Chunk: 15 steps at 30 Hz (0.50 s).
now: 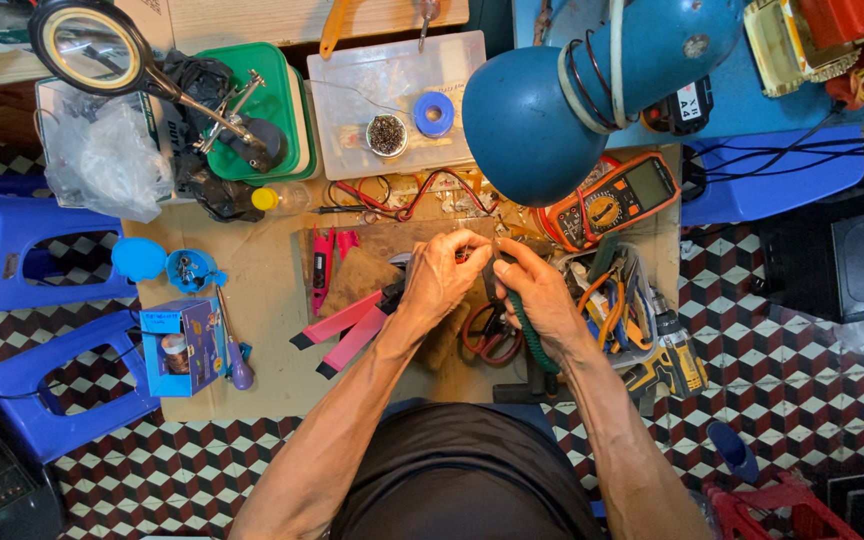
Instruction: The person strips and twists wires, then uses a soldering iron to solder connections on a small circuit board. They also retrieve a cable from a wall-mounted bundle and prepare it for work.
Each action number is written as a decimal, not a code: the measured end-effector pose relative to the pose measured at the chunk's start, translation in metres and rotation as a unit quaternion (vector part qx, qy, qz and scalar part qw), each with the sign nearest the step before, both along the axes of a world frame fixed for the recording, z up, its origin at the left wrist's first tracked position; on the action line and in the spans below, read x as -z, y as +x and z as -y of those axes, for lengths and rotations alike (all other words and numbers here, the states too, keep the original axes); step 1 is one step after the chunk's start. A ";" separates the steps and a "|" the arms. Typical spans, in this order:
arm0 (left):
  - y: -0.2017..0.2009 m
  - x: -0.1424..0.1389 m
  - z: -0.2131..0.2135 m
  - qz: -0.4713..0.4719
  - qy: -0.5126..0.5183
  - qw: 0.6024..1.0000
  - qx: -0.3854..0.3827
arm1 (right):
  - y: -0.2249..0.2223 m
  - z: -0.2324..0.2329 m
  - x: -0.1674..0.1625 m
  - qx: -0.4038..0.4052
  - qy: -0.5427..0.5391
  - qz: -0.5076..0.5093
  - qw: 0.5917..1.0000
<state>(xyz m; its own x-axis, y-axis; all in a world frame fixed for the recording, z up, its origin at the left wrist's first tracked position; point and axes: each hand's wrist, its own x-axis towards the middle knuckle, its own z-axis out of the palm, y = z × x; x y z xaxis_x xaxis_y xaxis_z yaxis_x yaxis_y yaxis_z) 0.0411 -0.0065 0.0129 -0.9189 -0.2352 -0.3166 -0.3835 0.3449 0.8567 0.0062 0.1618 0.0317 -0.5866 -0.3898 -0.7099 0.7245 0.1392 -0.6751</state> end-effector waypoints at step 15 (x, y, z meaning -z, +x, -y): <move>0.000 0.006 0.001 -0.032 0.037 0.999 0.012 | 0.001 -0.001 0.008 0.018 -0.020 -0.007 1.000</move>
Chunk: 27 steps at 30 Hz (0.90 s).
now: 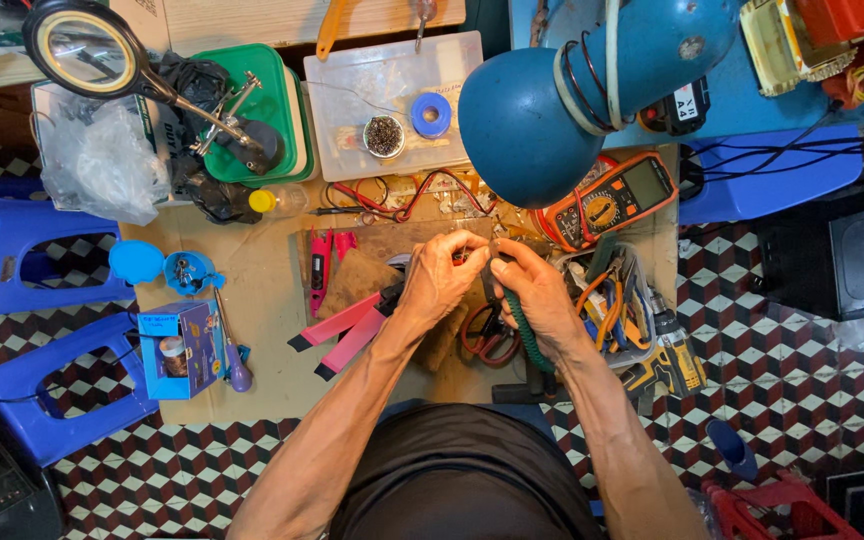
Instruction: The person strips and twists wires, then uses a soldering iron to solder connections on a small circuit board. They also retrieve a cable from a wall-mounted bundle and prepare it for work.
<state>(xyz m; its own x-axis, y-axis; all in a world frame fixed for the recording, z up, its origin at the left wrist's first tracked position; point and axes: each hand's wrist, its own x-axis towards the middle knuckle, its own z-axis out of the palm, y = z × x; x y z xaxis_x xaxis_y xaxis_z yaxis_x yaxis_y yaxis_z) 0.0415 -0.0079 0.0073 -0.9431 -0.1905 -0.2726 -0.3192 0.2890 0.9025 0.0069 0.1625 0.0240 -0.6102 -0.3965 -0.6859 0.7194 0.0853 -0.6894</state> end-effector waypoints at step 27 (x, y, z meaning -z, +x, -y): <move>0.006 -0.006 0.003 -0.026 -0.016 0.999 -0.012 | -0.018 -0.032 0.017 -0.056 0.249 -0.215 0.943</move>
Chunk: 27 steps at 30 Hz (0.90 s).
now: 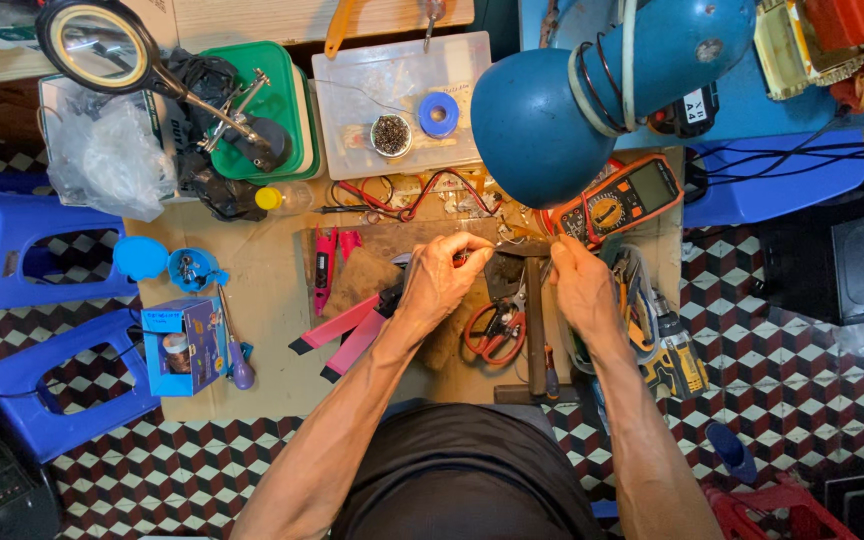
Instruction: The person strips and twists wires, then uses a soldering iron to solder connections on a small circuit board. They also retrieve a cable from a wall-mounted bundle and prepare it for work.
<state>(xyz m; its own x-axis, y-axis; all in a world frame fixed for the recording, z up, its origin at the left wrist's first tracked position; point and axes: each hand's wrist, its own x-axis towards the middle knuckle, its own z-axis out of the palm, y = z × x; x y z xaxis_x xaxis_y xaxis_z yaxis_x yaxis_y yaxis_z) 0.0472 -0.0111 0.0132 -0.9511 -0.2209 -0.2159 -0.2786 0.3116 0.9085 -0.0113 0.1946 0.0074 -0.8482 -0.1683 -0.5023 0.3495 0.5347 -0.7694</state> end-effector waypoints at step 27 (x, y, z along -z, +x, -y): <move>-0.004 0.009 0.000 0.046 -0.025 0.999 0.003 | 0.017 0.041 -0.029 -0.004 -0.210 0.144 0.967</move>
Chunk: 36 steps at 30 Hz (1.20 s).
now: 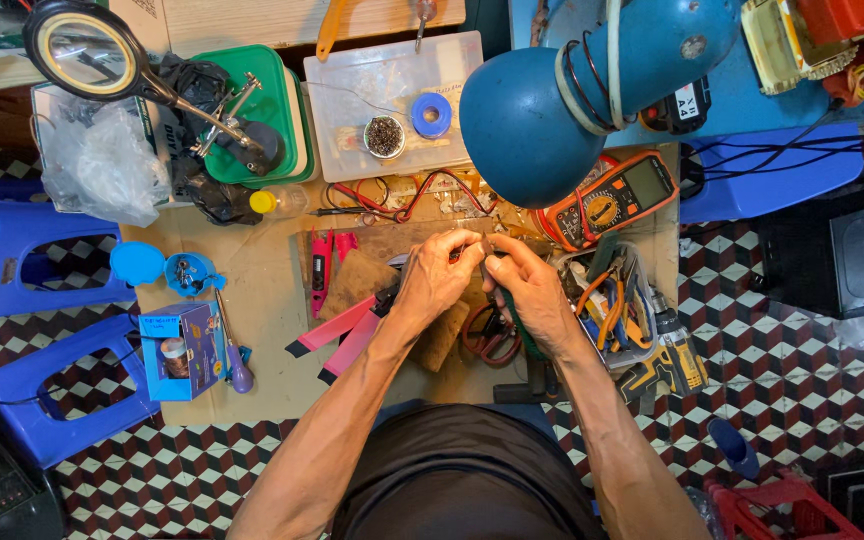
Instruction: The person strips and twists wires, then uses a soldering iron to solder connections on a small circuit board. They also retrieve a cable from a wall-mounted bundle and prepare it for work.
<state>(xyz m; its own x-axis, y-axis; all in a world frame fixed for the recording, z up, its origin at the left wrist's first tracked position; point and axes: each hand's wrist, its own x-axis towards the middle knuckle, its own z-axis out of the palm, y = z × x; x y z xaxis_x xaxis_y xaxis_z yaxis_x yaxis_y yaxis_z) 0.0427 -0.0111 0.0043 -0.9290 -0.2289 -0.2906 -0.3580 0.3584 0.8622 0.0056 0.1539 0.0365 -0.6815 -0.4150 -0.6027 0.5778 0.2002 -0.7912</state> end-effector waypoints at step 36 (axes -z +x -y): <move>-0.001 0.003 0.002 -0.002 0.067 0.998 0.014 | 0.006 0.004 0.005 0.044 -0.023 0.026 0.998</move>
<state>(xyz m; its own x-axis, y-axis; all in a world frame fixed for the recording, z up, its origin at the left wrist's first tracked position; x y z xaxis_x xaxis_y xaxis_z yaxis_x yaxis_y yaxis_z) 0.0420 -0.0135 0.0014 -0.9358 -0.1626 -0.3127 -0.3456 0.2492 0.9047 0.0114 0.1498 0.0315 -0.6855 -0.3821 -0.6198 0.6316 0.1115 -0.7672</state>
